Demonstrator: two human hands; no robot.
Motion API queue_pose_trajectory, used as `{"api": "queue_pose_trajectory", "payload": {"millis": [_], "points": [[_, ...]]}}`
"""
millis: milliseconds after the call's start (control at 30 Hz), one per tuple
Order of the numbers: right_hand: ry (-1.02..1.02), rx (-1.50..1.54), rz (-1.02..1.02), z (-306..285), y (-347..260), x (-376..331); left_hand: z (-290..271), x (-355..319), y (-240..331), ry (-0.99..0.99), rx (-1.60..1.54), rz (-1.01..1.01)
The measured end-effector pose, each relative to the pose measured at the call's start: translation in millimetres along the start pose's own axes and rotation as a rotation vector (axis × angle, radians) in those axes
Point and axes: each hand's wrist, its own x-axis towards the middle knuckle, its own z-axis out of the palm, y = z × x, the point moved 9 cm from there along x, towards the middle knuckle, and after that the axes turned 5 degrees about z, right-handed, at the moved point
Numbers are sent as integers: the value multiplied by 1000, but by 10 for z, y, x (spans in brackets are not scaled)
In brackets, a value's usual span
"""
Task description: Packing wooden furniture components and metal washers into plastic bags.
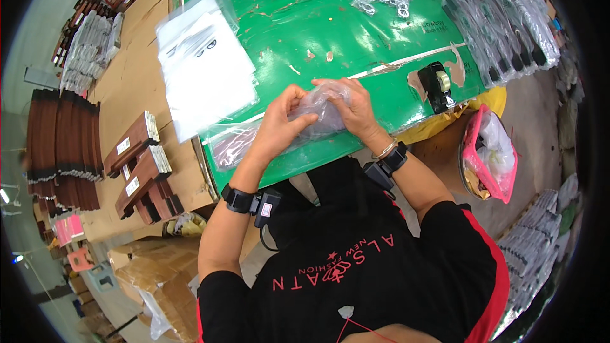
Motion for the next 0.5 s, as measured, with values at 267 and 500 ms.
{"api": "queue_pose_trajectory", "payload": {"millis": [267,500], "points": [[7,-40,8,31,100,-19,60,1,-18,-161,176,-1],[-24,-53,0,49,75,-16,75,-36,-67,-257,345,-118]]}}
